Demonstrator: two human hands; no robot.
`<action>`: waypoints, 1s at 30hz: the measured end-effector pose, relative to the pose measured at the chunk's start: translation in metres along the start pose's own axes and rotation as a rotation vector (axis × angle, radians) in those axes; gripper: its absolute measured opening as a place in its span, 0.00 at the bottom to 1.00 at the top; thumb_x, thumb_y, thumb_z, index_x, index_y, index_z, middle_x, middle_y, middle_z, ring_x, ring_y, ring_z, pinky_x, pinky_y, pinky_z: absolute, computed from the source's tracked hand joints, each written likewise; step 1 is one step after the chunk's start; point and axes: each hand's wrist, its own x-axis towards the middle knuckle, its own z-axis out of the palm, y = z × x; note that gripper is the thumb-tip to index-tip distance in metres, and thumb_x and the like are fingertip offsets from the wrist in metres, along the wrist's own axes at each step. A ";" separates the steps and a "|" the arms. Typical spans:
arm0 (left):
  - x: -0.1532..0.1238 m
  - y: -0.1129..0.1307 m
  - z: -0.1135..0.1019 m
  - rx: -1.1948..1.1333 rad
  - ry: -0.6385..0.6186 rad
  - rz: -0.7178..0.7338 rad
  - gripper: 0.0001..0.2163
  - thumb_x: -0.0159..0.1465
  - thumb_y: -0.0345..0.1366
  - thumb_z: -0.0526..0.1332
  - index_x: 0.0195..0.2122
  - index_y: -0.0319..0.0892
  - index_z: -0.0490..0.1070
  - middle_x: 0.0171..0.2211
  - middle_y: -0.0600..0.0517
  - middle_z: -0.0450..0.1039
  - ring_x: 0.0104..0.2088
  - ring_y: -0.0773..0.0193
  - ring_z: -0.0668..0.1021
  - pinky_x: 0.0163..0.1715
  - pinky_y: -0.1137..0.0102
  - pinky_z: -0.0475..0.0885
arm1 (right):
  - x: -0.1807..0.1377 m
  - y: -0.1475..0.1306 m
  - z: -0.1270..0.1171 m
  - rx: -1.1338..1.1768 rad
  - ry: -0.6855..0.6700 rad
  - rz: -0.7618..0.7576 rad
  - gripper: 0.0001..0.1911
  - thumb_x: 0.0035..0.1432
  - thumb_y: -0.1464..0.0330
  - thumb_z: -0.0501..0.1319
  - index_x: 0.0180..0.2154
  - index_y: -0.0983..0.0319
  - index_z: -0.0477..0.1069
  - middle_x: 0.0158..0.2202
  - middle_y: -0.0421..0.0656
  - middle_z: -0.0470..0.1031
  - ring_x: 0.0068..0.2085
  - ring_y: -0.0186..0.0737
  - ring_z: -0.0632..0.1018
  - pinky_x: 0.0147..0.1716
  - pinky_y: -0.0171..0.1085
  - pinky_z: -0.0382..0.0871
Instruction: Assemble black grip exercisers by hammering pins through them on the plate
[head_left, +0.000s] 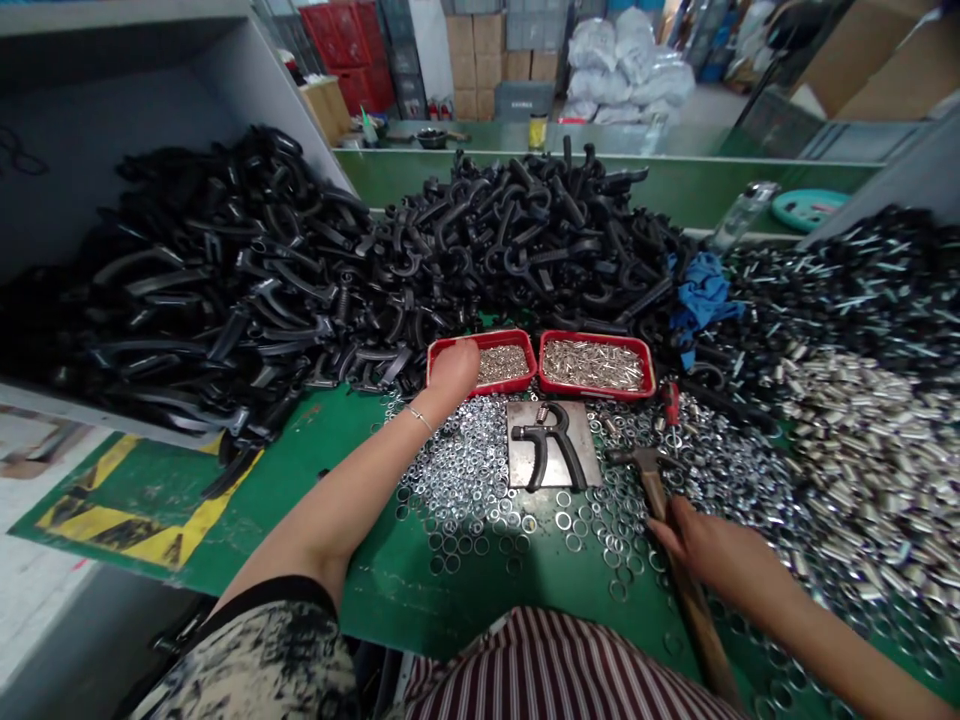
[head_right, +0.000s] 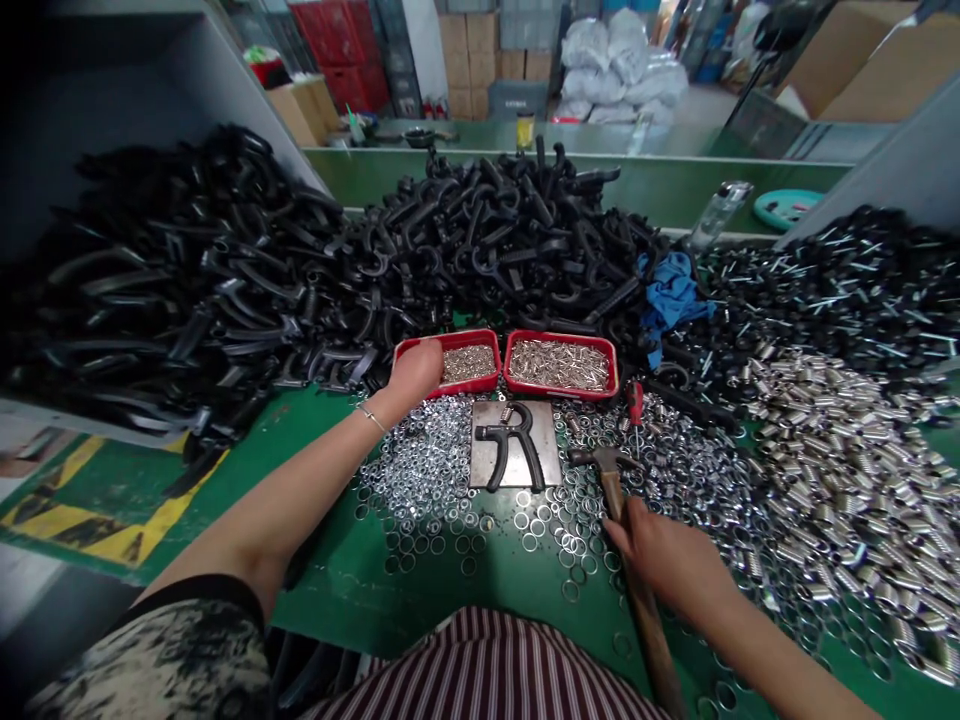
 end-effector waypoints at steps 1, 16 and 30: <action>-0.001 0.001 0.000 -0.013 0.017 -0.004 0.16 0.67 0.23 0.49 0.52 0.26 0.69 0.47 0.28 0.75 0.48 0.47 0.80 0.47 0.59 0.73 | -0.003 -0.002 0.004 0.003 -0.017 0.018 0.17 0.68 0.54 0.51 0.37 0.60 0.67 0.25 0.49 0.78 0.27 0.55 0.81 0.21 0.39 0.59; -0.024 0.007 -0.005 -0.524 0.391 0.128 0.07 0.67 0.28 0.56 0.41 0.40 0.74 0.42 0.46 0.77 0.46 0.59 0.76 0.52 0.63 0.70 | 0.034 -0.040 -0.069 0.689 0.258 -0.197 0.21 0.71 0.54 0.45 0.54 0.58 0.66 0.34 0.46 0.78 0.32 0.46 0.80 0.32 0.40 0.70; -0.076 0.058 0.012 -1.035 -0.147 0.094 0.05 0.67 0.33 0.60 0.39 0.39 0.74 0.26 0.53 0.77 0.27 0.65 0.79 0.34 0.69 0.74 | 0.076 -0.042 -0.065 0.728 -0.001 -0.319 0.19 0.70 0.53 0.49 0.35 0.58 0.68 0.25 0.41 0.73 0.27 0.41 0.75 0.29 0.38 0.66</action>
